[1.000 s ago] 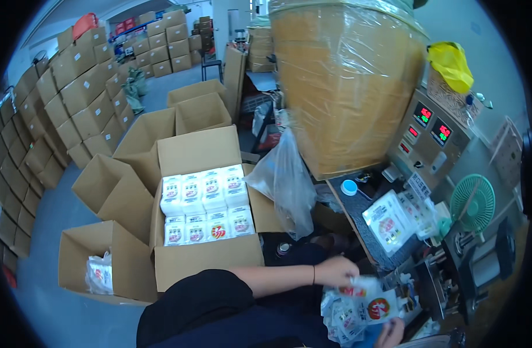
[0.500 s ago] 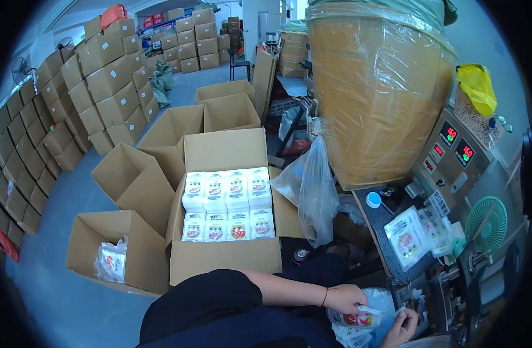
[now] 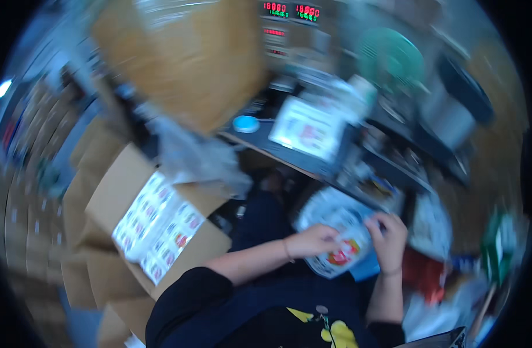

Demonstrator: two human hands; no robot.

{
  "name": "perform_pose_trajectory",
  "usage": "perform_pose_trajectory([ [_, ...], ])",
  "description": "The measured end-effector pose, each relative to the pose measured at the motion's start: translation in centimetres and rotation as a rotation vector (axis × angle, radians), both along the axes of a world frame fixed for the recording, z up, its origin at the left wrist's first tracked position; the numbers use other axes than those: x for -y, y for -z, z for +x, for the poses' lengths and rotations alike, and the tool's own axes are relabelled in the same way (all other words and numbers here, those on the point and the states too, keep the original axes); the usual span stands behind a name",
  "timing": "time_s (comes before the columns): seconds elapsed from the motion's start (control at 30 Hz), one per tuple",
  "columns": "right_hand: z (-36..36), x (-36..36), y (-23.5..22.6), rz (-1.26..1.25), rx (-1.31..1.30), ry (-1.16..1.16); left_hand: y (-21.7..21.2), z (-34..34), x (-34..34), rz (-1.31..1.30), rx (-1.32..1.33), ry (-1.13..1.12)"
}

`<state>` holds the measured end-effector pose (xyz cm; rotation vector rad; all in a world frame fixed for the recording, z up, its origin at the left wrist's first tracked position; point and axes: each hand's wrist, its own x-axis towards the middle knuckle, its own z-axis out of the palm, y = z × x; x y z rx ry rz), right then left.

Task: Sealing individual soup packets using a heat sealer and placing them in a container.

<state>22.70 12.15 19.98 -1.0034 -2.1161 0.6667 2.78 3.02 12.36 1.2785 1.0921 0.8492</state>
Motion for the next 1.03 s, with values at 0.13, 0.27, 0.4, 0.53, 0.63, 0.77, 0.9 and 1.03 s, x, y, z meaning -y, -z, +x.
perform_pose_trajectory([
  [0.13, 2.3, -1.2, -1.0, 0.035, 0.159, -0.301, -0.1, 1.0, 0.3, -0.338, 0.321, 0.055],
  [0.27, 5.5, -2.7, -1.0, 0.229, 0.255, -0.25, -0.4, 2.4, -0.3, -0.432, 0.516, 0.109],
  [0.4, 12.5, -8.1, 0.0, 0.291, 0.525, 0.508, 0.9, 3.2, -3.0, -0.461, 0.546, 0.015],
  [0.53, 13.8, -11.2, 3.3, 0.142, 0.825, 0.462, -0.6, 2.0, -7.0, -0.405, 0.638, -0.079],
  [0.63, 13.1, -12.0, 4.9, 0.099, 0.637, 0.424, -1.2, 0.6, -10.0, -0.414, 0.674, -0.067],
  [0.77, 12.2, -11.2, 5.6, 0.142, 0.47, 0.455, -0.9, 0.2, -10.7, -0.444, 0.657, -0.124],
  [0.9, 12.1, -10.7, 5.8, 0.411, 0.497, 0.53, 0.3, -3.4, -12.0, 0.261, 0.245, -0.636],
  [1.03, 12.3, -11.3, 5.4, 0.411, 0.465, 0.531, 0.1, -13.4, -14.0, 0.581, -1.398, -0.415],
])
